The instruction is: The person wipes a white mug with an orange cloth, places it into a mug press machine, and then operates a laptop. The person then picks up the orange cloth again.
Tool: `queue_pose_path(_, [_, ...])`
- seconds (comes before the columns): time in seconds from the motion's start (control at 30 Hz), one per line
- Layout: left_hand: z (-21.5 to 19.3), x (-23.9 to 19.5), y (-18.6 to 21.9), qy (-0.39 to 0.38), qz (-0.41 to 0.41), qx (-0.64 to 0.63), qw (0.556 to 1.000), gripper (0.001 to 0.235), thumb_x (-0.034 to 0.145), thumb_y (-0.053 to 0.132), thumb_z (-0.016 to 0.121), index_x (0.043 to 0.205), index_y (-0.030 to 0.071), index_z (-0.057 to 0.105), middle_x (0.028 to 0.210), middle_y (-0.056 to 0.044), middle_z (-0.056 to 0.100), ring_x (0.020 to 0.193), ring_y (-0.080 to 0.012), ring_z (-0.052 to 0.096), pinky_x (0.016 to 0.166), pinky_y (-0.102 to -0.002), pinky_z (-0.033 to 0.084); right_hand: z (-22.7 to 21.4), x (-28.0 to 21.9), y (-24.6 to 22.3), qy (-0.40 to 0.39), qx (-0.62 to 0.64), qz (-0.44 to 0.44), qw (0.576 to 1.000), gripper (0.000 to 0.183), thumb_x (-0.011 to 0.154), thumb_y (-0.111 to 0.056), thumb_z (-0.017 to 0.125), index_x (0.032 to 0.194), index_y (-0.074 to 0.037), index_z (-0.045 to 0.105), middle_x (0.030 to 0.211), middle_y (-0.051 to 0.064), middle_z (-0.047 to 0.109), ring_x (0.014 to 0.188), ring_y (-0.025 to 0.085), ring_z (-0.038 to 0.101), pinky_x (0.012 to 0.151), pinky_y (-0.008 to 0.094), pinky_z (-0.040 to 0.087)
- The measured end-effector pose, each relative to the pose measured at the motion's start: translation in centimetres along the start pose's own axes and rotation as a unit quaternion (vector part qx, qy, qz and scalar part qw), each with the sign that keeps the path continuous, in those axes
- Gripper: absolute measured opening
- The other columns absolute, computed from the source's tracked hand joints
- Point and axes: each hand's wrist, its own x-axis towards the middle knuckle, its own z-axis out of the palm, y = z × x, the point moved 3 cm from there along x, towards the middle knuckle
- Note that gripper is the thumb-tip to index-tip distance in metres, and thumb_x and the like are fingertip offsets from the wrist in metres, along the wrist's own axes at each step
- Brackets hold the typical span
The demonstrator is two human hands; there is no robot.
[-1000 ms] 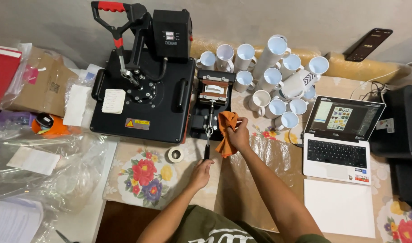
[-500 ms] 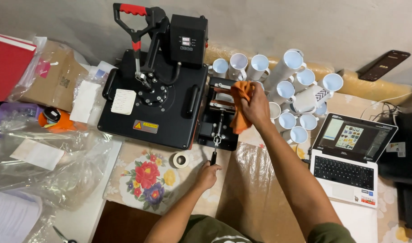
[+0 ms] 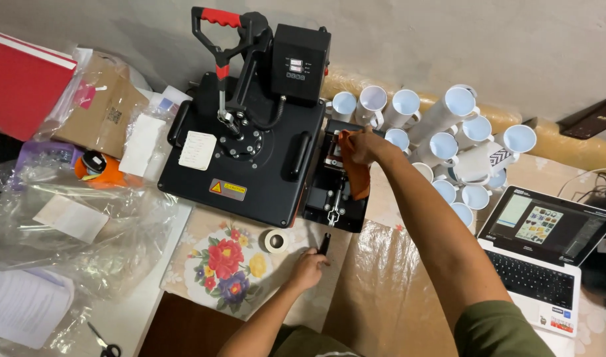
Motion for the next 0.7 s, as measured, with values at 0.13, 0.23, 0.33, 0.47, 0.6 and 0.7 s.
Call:
queue_pose_path(0.13, [-1.1, -0.4, 1.3, 0.002, -0.018, -0.012, 1.0, 0.034, 0.099, -0.004, 0.059, 0.112, 0.013, 0.086, 0.113, -0.021, 0.068, 0.114, -0.0479, 0.073, 0.098, -0.051, 0.06, 0.3, 2.4, -0.4, 0.147, -0.101, -0.096, 0.979, 0.056, 0.104, -0.052, 0.055, 0.12, -0.009, 0.087, 0.107, 0.023, 0.088, 0.108, 0.045, 0.084, 0.095, 0.053, 0.067])
queue_pose_path(0.23, [-1.6, -0.8, 2.0, 0.007, -0.022, -0.018, 1.0, 0.033, 0.103, -0.004, 0.059, 0.111, 0.013, 0.086, 0.119, -0.018, 0.072, 0.122, -0.0466, 0.073, 0.104, -0.05, 0.06, -0.7, 0.3, -2.3, 0.169, -0.119, -0.08, 0.975, 0.05, 0.092, -0.055, 0.073, 0.111, -0.012, 0.089, 0.097, 0.019, 0.088, 0.097, 0.043, 0.086, 0.092, 0.053, 0.069])
queue_pose_path(0.33, [-2.1, -0.9, 2.6, 0.021, 0.002, -0.014, 1.0, 0.031, 0.1, -0.006, 0.062, 0.107, 0.011, 0.086, 0.116, -0.022, 0.072, 0.116, -0.05, 0.074, 0.103, -0.053, 0.061, 0.4, 1.3, -1.6, 0.179, -0.108, -0.092, 0.974, 0.044, 0.092, -0.044, 0.08, 0.116, -0.008, 0.088, 0.105, 0.022, 0.087, 0.098, 0.042, 0.086, 0.089, 0.05, 0.07])
queue_pose_path(0.47, [-0.9, -0.9, 0.9, 0.02, 0.014, -0.007, 1.0, 0.03, 0.1, -0.004, 0.061, 0.109, 0.011, 0.085, 0.113, -0.021, 0.072, 0.113, -0.0478, 0.074, 0.102, -0.053, 0.06, 1.8, 1.7, 2.3, 0.185, -0.102, -0.096, 0.973, 0.047, 0.083, -0.044, 0.089, 0.119, -0.015, 0.089, 0.112, 0.015, 0.086, 0.103, 0.038, 0.085, 0.093, 0.048, 0.071])
queue_pose_path(0.6, [-0.3, -0.3, -0.3, 0.017, 0.037, 0.011, 0.999, 0.031, 0.096, -0.003, 0.065, 0.11, 0.014, 0.086, 0.111, -0.019, 0.072, 0.111, -0.0462, 0.075, 0.1, -0.053, 0.061, 3.9, 0.1, 7.6, 0.212, -0.029, -0.048, 0.976, 0.052, 0.083, -0.042, 0.092, 0.126, -0.014, 0.087, 0.116, 0.014, 0.081, 0.11, 0.039, 0.083, 0.099, 0.049, 0.069])
queue_pose_path(0.7, [1.4, 0.9, -2.2, 0.058, 0.03, 0.021, 0.998, 0.026, 0.096, 0.001, 0.069, 0.1, 0.02, 0.086, 0.109, -0.012, 0.073, 0.107, -0.0409, 0.078, 0.098, -0.047, 0.064, 6.1, -2.7, 11.7, 0.242, -0.015, 0.001, 0.97, 0.053, 0.083, -0.05, 0.093, 0.125, -0.019, 0.088, 0.109, 0.015, 0.08, 0.107, 0.041, 0.083, 0.095, 0.05, 0.068])
